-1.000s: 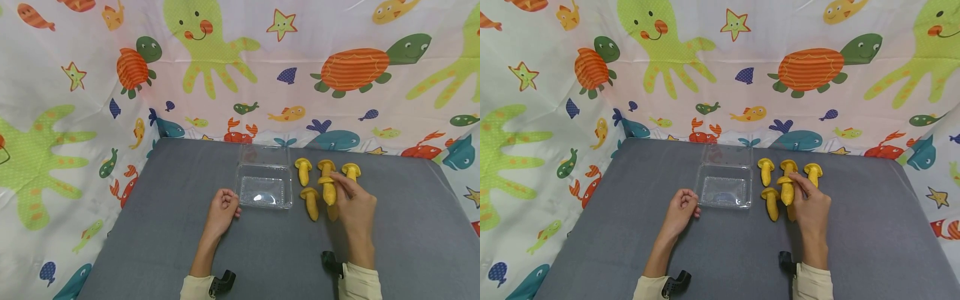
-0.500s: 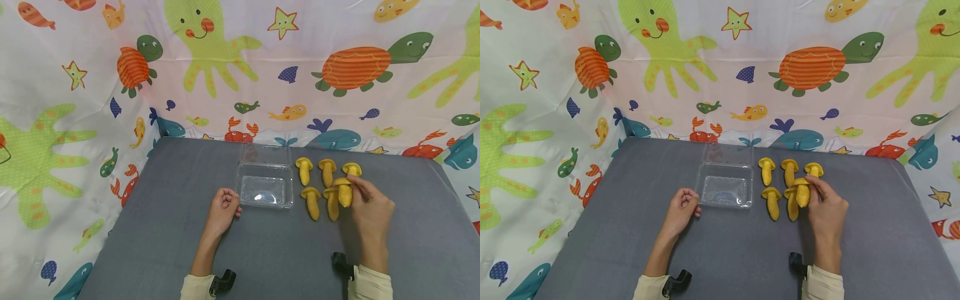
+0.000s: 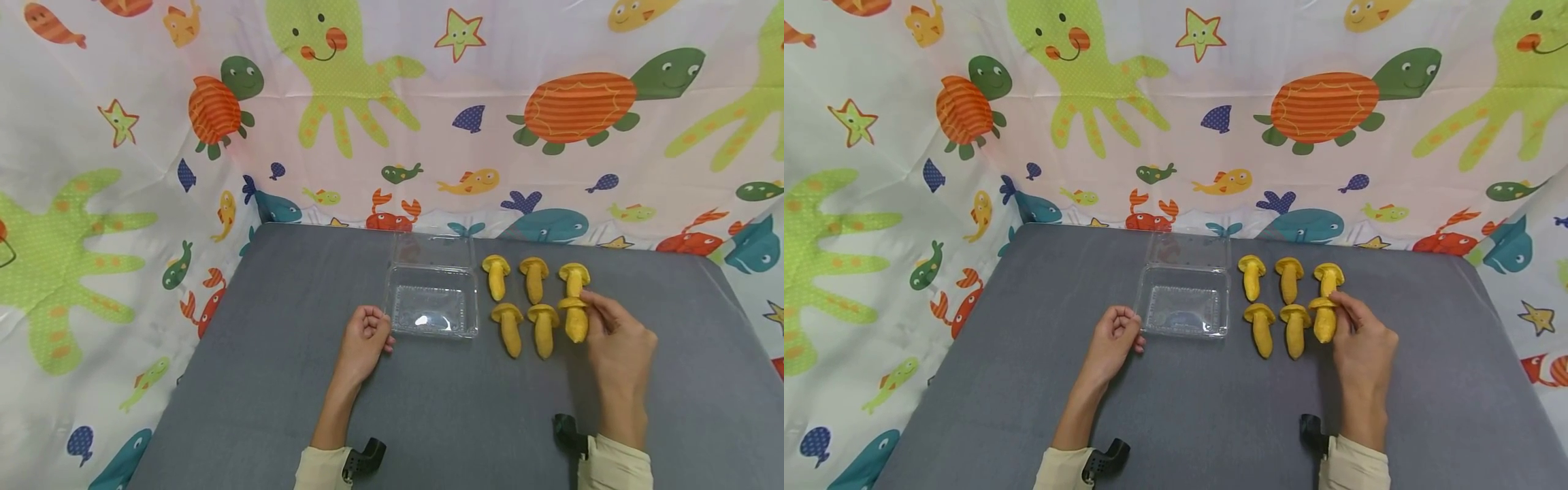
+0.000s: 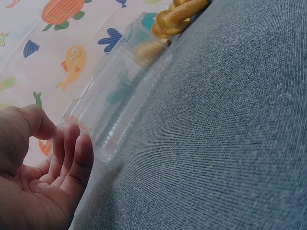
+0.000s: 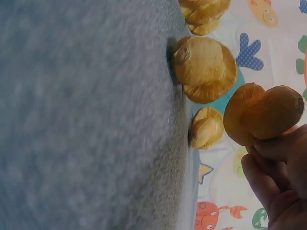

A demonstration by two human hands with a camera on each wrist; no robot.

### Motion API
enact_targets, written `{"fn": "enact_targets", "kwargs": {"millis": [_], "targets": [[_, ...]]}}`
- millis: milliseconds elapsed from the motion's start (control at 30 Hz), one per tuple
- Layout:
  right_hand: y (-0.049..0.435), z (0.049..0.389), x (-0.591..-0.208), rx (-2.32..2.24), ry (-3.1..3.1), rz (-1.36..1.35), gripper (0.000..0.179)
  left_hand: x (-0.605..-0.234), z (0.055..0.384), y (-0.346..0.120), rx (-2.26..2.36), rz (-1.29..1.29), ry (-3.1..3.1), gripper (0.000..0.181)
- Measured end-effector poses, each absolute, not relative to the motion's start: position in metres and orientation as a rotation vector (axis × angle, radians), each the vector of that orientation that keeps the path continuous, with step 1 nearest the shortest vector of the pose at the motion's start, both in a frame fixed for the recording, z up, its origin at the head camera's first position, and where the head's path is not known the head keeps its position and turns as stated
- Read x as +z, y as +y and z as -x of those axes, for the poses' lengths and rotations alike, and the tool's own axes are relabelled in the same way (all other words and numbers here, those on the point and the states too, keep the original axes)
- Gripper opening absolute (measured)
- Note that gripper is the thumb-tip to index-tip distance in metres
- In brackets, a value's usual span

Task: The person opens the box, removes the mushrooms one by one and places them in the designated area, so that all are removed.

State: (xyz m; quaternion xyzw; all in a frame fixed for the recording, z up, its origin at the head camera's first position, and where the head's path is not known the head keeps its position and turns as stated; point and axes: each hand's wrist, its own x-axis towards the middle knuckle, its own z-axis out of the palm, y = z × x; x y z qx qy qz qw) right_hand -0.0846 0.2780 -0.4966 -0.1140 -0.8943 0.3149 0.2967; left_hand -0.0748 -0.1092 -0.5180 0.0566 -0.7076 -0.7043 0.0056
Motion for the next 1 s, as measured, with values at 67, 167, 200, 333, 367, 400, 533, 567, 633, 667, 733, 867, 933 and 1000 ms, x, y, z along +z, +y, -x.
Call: {"fn": "enact_targets", "kwargs": {"millis": [67, 167, 200, 333, 367, 400, 533, 567, 633, 667, 733, 867, 933, 1000], "targets": [[0.28, 0.084, -0.498, 0.821, -2.398, 0.306, 0.022, -0.518, 0.075, -0.109, -2.208, -0.175, -2.213, 0.013], [0.283, 0.082, -0.499, 0.812, -2.426, 0.307, 0.022, -0.519, 0.075, -0.109, -2.211, -0.174, -2.213, 0.013], [0.283, 0.081, -0.499, 0.812, -2.432, 0.302, 0.023, -0.519, 0.075, -0.109, -2.212, -0.173, -2.21, 0.013], [0.286, 0.08, -0.499, 0.79, -2.467, 0.308, 0.024, -0.519, 0.075, -0.11, -2.212, -0.175, -2.209, 0.013], [0.286, 0.08, -0.499, 0.783, -2.475, 0.31, 0.024, -0.518, 0.075, -0.11, -2.212, -0.175, -2.21, 0.013], [0.287, 0.08, -0.499, 0.777, -2.482, 0.31, 0.024, -0.518, 0.075, -0.11, -2.214, -0.175, -2.209, 0.013], [0.288, 0.078, -0.499, 0.773, -2.521, 0.327, 0.023, -0.516, 0.075, -0.109, -2.219, -0.166, -2.207, 0.012], [0.289, 0.078, -0.499, 0.776, -2.528, 0.33, 0.023, -0.516, 0.074, -0.109, -2.22, -0.163, -2.207, 0.012], [0.29, 0.077, -0.5, 0.779, -2.541, 0.338, 0.023, -0.515, 0.074, -0.109, -2.218, -0.152, -2.207, 0.013], [0.291, 0.077, -0.5, 0.779, -2.545, 0.341, 0.023, -0.515, 0.074, -0.109, -2.216, -0.149, -2.209, 0.013], [0.293, 0.077, -0.501, 0.78, -2.554, 0.346, 0.022, -0.515, 0.074, -0.109, -2.216, -0.145, -2.208, 0.013], [0.295, 0.077, -0.502, 0.777, -2.573, 0.351, 0.022, -0.516, 0.074, -0.109, -2.224, -0.146, -2.198, 0.015], [0.296, 0.078, -0.502, 0.779, -2.583, 0.351, 0.022, -0.516, 0.075, -0.109, -2.231, -0.147, -2.187, 0.016], [0.295, 0.078, -0.502, 0.784, -2.596, 0.36, 0.022, -0.517, 0.075, -0.109, -2.232, -0.153, -2.183, 0.016]]}}
